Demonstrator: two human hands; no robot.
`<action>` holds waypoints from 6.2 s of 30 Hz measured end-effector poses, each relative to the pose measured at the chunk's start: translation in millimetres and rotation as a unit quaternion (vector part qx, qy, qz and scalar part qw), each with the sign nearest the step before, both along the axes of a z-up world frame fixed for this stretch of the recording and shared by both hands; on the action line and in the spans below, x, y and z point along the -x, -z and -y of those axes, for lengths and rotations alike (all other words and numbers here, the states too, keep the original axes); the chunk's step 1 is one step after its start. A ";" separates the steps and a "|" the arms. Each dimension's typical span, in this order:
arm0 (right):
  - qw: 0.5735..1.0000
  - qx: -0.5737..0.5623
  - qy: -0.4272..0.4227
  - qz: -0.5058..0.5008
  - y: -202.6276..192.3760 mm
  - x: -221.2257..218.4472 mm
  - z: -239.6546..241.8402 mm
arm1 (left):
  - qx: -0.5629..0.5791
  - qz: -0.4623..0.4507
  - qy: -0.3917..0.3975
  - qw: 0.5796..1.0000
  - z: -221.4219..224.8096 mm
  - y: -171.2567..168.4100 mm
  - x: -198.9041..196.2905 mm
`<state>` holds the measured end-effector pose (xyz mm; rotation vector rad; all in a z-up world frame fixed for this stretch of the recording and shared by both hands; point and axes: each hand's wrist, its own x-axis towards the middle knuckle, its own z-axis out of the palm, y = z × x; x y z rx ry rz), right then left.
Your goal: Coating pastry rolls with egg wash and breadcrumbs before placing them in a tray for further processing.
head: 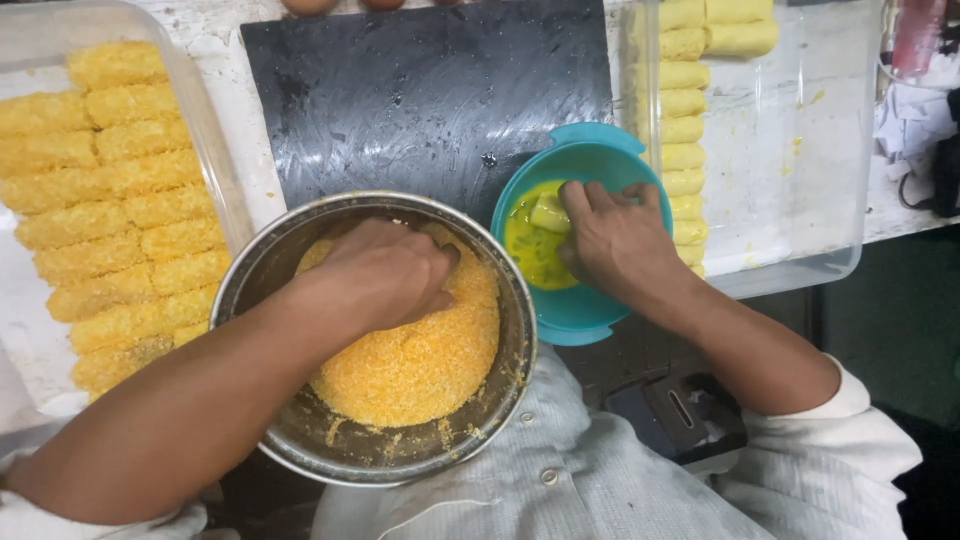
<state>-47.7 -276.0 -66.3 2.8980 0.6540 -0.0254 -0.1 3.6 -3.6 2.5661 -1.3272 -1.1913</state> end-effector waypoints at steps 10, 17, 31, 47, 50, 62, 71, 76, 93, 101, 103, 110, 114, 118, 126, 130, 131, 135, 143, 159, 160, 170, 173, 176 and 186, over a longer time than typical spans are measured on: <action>0.999 0.029 -0.018 0.007 13.9 4.8 -5.6 | 0.001 0.014 0.011 1.000 2.0 -0.6 -1.8; 0.994 -0.020 0.003 -0.105 -45.5 -4.4 -14.4 | 0.005 0.010 0.016 1.000 0.6 6.2 -2.2; 0.969 -0.138 -0.008 -0.203 -62.5 -17.1 -30.6 | -0.010 0.000 0.013 1.000 0.8 1.2 -2.0; 0.984 0.111 -0.116 -0.078 -32.8 -0.3 -37.3 | -0.014 0.009 0.002 1.000 0.8 5.2 -2.4; 0.978 0.138 -0.119 -0.100 -19.6 1.7 -42.3 | -0.015 -0.006 -0.002 1.000 -1.0 6.8 -1.4; 0.761 -0.211 0.110 -0.603 -93.0 -63.0 17.0 | -0.011 0.000 0.004 1.000 -0.1 3.6 -2.9; 0.713 -0.399 -0.002 -0.577 -78.4 -43.0 52.7 | -0.091 -0.060 0.038 0.993 8.7 -20.0 -13.0; 0.758 -0.441 0.008 -0.481 -63.2 -38.2 28.3 | -0.014 0.010 0.010 1.000 0.2 6.1 -3.4; 0.538 -0.734 0.129 -0.393 -14.2 -9.3 68.1 | -0.013 0.067 -0.010 0.998 -4.2 26.3 0.7; 0.349 -0.844 0.094 -0.397 28.0 14.3 79.5 | -0.018 0.028 -0.024 0.999 -3.9 22.3 -1.3; 0.358 -0.848 0.129 -0.370 17.4 17.1 73.5 | -0.012 0.030 -0.032 0.999 -2.1 19.1 -1.4; 0.406 -0.832 0.163 -0.342 -29.6 20.5 53.0 | -0.160 -0.061 -0.072 0.983 9.1 2.8 -16.9; 0.550 -0.760 0.087 -0.335 -77.5 20.2 0.0 | -0.218 -0.073 -0.058 0.972 10.3 3.3 -16.9; 0.747 -0.573 -0.192 -0.278 -118.4 17.2 -72.3 | -0.195 -0.062 -0.081 0.975 8.7 1.9 -16.0; 0.767 -0.407 -0.415 -0.272 -135.1 31.4 -79.2 | -0.135 -0.053 -0.106 0.984 7.0 4.6 -12.6; 0.779 -0.529 -0.240 -0.233 -118.1 38.5 -31.4 | -0.005 -0.168 -0.216 0.962 11.9 3.5 -6.7; 0.803 -0.545 -0.160 -0.183 -111.9 42.3 -18.7 | 0.056 -0.205 -0.224 0.951 13.7 12.9 -6.1; 0.755 -0.640 -0.048 -0.136 -70.2 58.5 14.7 | -0.014 -0.259 -0.211 0.943 17.3 -27.4 0.1; 0.761 -0.626 -0.028 -0.165 -60.9 61.3 20.0 | -0.010 -0.313 -0.106 0.944 5.2 -31.5 -11.6; 0.777 -0.593 -0.066 -0.202 -60.1 51.2 21.6 | -0.170 -0.266 -0.420 0.851 2.9 -89.2 42.9; 0.775 -0.595 -0.068 -0.200 -58.4 49.6 21.4 | -0.169 -0.232 -0.417 0.862 0.9 -85.0 37.3; 0.777 -0.602 -0.065 -0.173 -57.4 51.1 30.1 | -0.058 -0.232 -0.425 0.873 17.7 -18.5 50.7; 0.781 -0.598 -0.052 -0.172 -60.2 51.8 27.5 | -0.007 -0.292 -0.292 0.911 6.9 -10.0 45.9; 0.788 -0.589 -0.050 -0.175 -59.6 50.8 33.1 | -0.054 -0.250 -0.267 0.929 2.8 -22.5 40.2; 0.794 -0.577 -0.050 -0.187 -56.6 51.4 32.8 | -0.027 -0.311 -0.351 0.883 9.8 -24.6 40.1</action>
